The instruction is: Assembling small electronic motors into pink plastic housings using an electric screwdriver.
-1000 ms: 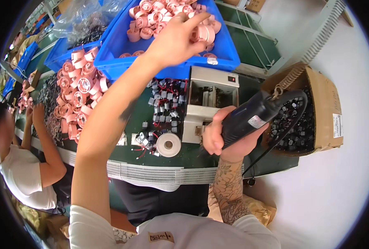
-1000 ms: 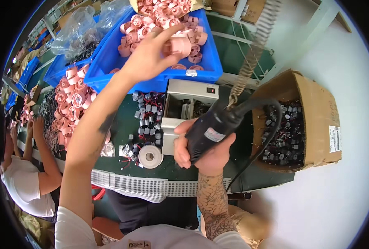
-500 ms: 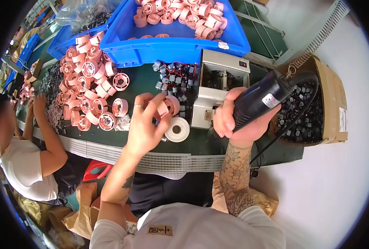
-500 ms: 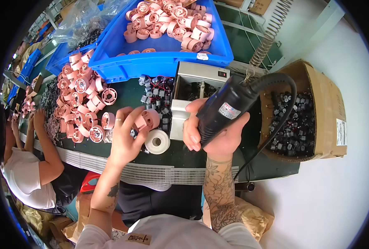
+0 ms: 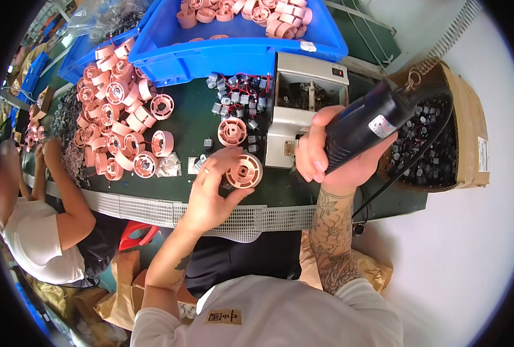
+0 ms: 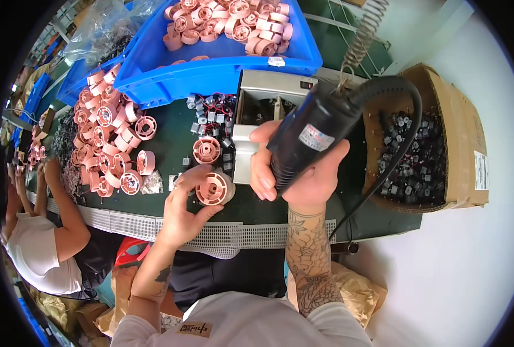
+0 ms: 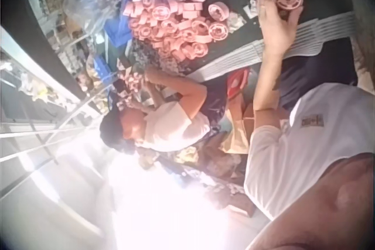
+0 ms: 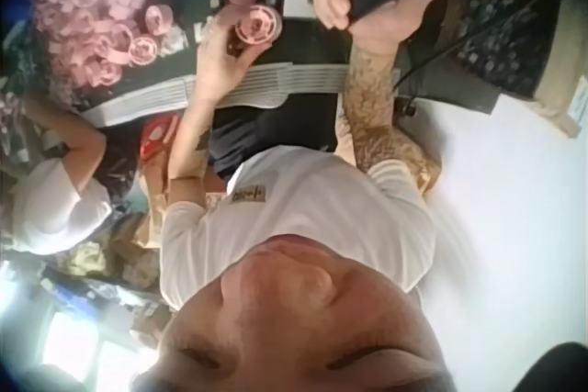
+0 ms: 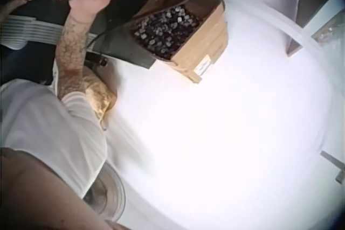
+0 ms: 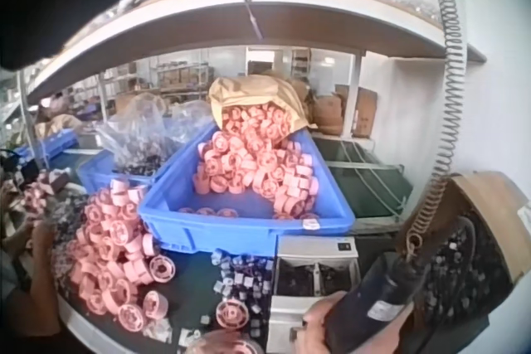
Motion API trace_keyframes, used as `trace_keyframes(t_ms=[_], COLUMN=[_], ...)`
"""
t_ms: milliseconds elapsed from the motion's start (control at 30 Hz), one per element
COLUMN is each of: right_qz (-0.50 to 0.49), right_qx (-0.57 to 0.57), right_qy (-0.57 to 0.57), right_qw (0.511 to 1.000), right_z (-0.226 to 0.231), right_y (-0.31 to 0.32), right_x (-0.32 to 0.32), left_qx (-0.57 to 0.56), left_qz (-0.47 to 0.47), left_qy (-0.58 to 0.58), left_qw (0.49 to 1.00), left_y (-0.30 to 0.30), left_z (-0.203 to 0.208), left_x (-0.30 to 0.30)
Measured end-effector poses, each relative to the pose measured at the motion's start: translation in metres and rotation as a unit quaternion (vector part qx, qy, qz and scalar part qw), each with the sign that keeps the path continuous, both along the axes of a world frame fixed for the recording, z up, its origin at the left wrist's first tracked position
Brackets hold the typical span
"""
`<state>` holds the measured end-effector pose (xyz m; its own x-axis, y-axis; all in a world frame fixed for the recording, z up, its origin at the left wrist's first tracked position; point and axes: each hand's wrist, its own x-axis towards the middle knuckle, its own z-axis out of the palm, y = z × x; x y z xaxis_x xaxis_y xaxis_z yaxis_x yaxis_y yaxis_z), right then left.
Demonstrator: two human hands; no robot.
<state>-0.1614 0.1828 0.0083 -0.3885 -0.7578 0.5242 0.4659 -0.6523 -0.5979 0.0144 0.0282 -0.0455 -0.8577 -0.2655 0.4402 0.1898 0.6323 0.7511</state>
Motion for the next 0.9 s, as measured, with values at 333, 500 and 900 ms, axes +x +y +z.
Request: trace_keyframes(t_ms=[333, 500, 900], right_qz=[0.022, 0.014, 0.022], right_qx=[0.005, 0.011, -0.017], right_qy=[-0.031, -0.021, -0.024], right_qw=[0.999, 1.0, 0.999], right_z=[-0.007, -0.008, -0.004], right_y=[-0.001, -0.003, -0.001], right_x=[0.001, 0.001, 0.003], left_qx=[-0.073, -0.242, 0.142], left_qz=[0.049, 0.114, 0.083], left_qy=[-0.109, -0.26, -0.185], left_qw=[0.99, 0.928, 0.969], left_y=[-0.036, -0.037, -0.063], left_z=[0.037, 0.012, 0.026], left_x=[-0.075, -0.126, -0.077])
